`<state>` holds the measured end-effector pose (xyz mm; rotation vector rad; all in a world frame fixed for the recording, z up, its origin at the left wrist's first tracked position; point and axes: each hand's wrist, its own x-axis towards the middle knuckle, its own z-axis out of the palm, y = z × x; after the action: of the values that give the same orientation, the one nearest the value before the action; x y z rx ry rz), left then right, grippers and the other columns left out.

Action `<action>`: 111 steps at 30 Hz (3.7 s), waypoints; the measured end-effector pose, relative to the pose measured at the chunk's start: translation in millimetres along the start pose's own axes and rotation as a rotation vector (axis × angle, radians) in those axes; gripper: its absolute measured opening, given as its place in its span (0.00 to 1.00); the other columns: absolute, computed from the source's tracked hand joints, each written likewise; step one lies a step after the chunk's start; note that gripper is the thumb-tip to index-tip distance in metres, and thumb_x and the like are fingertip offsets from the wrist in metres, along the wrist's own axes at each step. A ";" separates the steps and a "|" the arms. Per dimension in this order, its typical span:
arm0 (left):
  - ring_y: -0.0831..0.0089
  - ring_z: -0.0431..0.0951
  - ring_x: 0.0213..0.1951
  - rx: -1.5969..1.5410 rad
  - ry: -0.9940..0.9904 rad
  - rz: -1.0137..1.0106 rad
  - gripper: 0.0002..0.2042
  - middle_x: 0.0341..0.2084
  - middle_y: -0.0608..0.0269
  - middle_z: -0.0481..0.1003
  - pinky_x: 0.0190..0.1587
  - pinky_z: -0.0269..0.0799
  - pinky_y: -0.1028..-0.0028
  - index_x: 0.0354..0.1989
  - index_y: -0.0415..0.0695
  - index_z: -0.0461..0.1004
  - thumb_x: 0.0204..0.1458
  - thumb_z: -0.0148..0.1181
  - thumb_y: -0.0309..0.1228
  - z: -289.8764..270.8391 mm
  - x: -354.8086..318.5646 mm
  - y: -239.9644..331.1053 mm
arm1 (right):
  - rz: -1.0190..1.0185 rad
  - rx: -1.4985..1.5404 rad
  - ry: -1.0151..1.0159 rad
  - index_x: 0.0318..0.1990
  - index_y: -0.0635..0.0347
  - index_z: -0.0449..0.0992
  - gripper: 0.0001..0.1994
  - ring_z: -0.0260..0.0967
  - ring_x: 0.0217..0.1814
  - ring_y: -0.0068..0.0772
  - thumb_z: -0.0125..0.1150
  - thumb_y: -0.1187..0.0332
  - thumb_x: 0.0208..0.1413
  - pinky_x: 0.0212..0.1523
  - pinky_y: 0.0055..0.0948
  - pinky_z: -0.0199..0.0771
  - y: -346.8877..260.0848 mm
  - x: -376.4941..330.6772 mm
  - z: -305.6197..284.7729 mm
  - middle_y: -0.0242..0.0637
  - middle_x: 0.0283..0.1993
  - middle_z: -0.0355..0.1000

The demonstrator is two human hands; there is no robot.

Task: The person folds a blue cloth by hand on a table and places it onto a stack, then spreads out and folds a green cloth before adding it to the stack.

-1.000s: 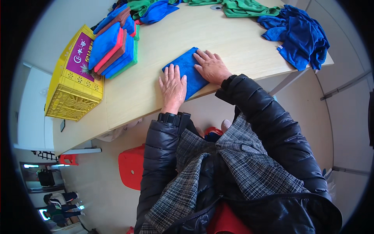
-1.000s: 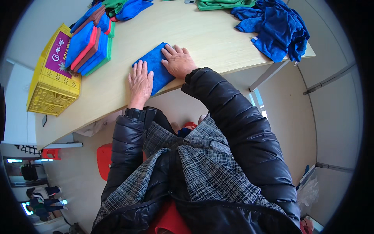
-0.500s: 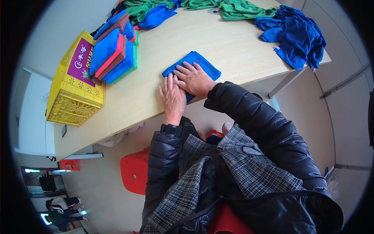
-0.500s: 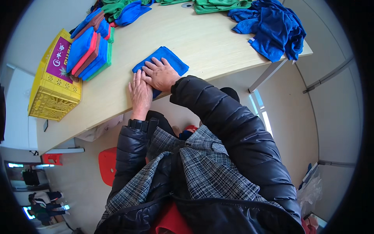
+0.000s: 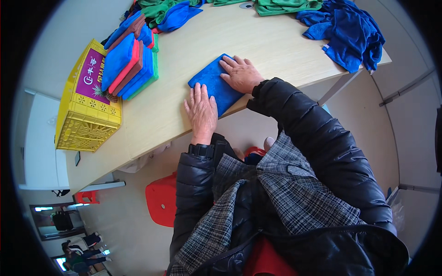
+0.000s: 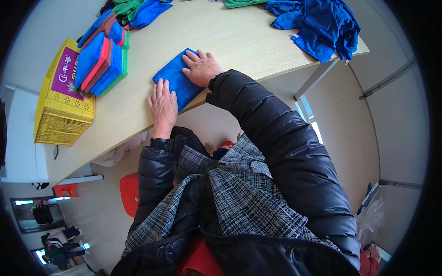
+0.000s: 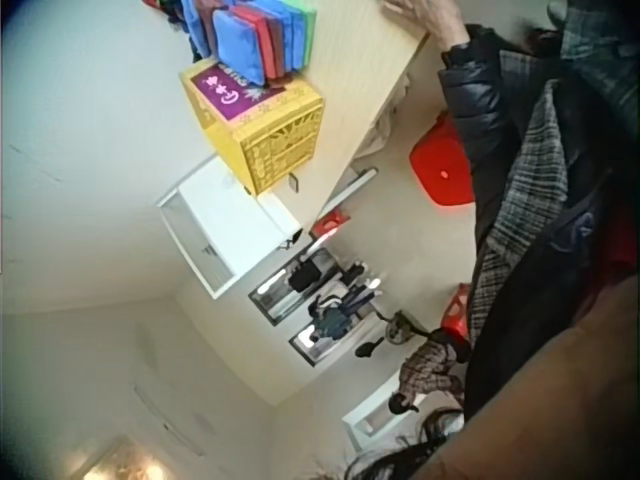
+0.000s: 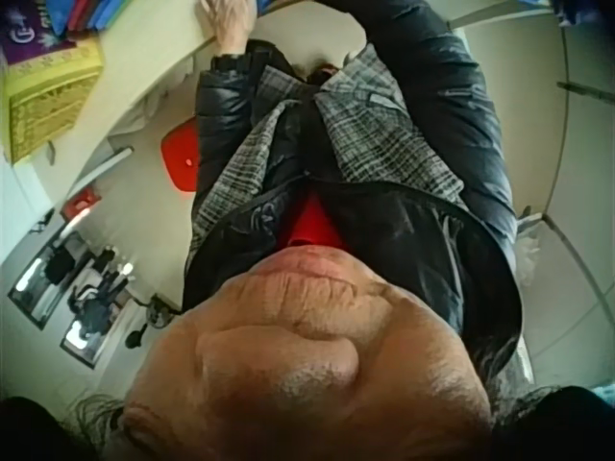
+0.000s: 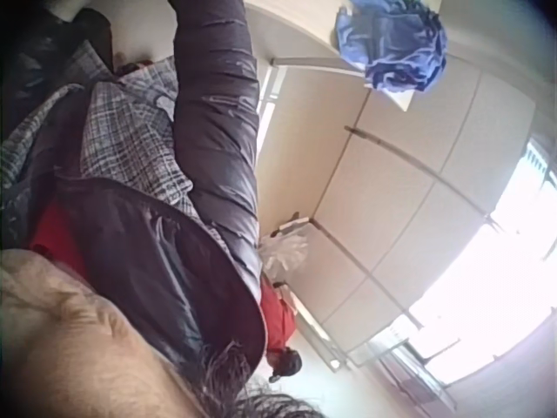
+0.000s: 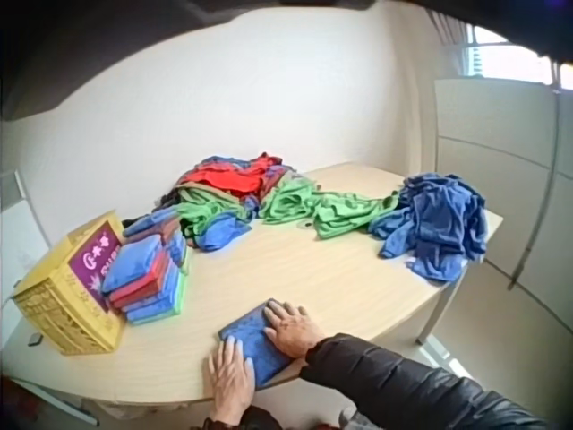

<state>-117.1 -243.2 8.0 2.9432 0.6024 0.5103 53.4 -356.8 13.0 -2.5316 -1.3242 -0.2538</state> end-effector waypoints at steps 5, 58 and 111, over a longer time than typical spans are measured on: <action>0.56 0.50 0.73 0.013 0.006 0.002 0.26 0.72 0.55 0.54 0.71 0.43 0.46 0.69 0.41 0.59 0.67 0.39 0.42 -2.7 -3.6 -5.6 | 0.074 0.023 0.006 0.68 0.54 0.63 0.28 0.54 0.73 0.43 0.43 0.50 0.67 0.69 0.46 0.54 2.2 -14.9 -11.7 0.37 0.70 0.61; 0.50 0.57 0.69 -0.157 0.104 0.116 0.26 0.67 0.47 0.61 0.68 0.52 0.50 0.65 0.39 0.65 0.64 0.49 0.44 -9.3 -18.2 -1.1 | 0.013 0.137 0.220 0.63 0.59 0.67 0.27 0.58 0.69 0.49 0.52 0.52 0.63 0.67 0.50 0.56 -12.2 -48.9 -2.3 0.47 0.65 0.64; 0.45 0.61 0.67 -2.201 0.029 -0.769 0.30 0.65 0.37 0.59 0.65 0.70 0.55 0.68 0.25 0.47 0.67 0.47 0.36 -191.9 199.7 -266.0 | 0.006 0.286 0.222 0.56 0.67 0.70 0.24 0.58 0.70 0.49 0.60 0.63 0.54 0.70 0.42 0.57 2.9 -66.2 -31.0 0.48 0.62 0.66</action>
<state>-106.9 84.9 207.3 0.5732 0.4659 0.4832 17.4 -419.7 23.5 -2.1992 -1.1756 -0.3097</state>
